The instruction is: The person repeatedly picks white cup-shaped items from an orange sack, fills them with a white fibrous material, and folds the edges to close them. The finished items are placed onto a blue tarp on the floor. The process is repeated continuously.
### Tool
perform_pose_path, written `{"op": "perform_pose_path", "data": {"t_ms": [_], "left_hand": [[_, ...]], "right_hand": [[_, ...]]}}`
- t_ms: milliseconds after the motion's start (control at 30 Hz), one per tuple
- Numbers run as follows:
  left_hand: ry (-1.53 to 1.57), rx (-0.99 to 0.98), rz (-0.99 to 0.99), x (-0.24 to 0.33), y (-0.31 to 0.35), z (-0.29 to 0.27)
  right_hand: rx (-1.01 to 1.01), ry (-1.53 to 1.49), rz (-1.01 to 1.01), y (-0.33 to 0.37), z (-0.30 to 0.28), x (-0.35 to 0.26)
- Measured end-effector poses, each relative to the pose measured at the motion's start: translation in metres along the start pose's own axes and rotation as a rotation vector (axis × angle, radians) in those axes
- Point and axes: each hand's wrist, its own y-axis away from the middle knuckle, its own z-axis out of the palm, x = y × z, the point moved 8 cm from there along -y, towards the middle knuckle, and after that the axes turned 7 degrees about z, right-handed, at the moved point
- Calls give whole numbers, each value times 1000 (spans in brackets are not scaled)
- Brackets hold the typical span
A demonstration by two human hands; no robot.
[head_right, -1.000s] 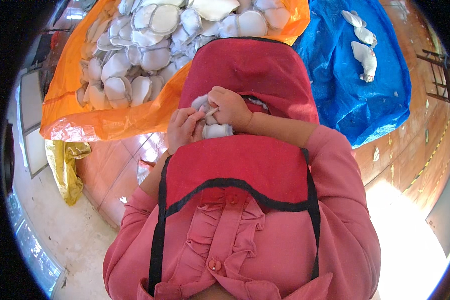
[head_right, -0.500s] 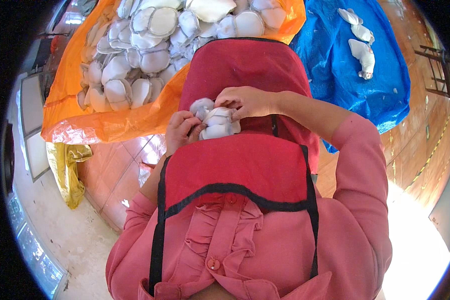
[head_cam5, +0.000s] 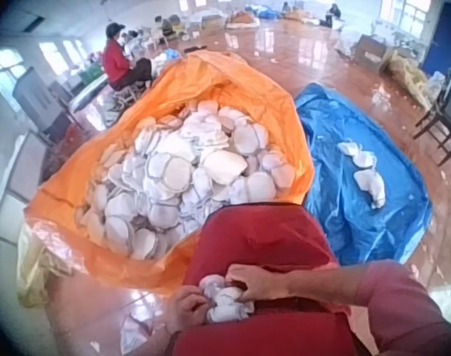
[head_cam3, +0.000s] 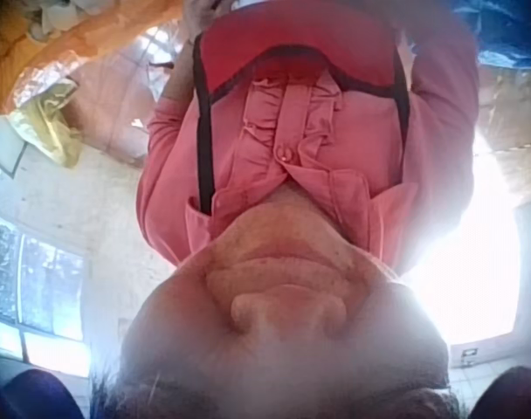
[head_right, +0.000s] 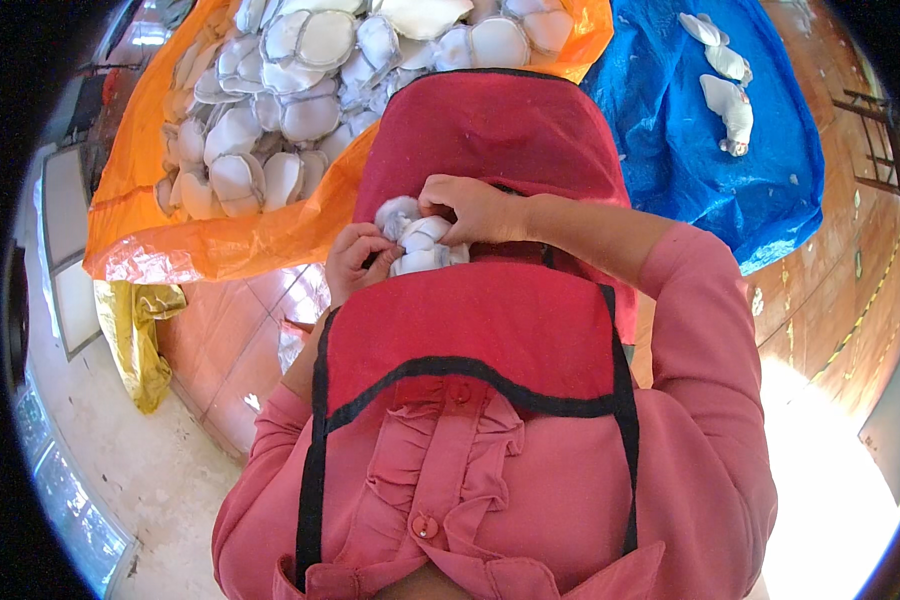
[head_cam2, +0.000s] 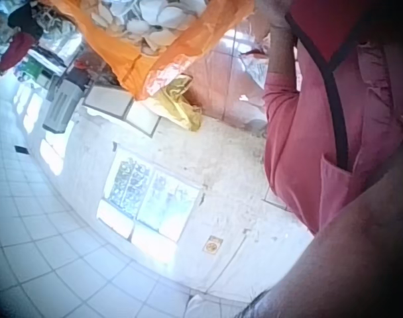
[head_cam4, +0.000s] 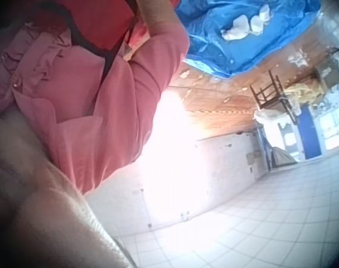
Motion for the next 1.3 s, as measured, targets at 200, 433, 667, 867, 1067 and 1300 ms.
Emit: {"op": "perform_pose_path", "data": {"t_ms": [200,433,667,867,1067,1300], "left_hand": [[-7,21,-32,2,-1,-1],[13,29,-173,-6,2,3],[-38,-26,-189,7,-2,11],[-160,8,22,18,-11,10],[20,75,-210,22,-46,-5],[192,-577,-310,-2,-66,20]], "right_hand": [[195,0,-154,5,5,7],[392,-34,-61,13,14,15],[619,-75,-137,15,5,17],[581,-108,-135,12,-17,4],[320,68,-225,6,-49,-42],[194,129,-260,4,-35,-52]]}}
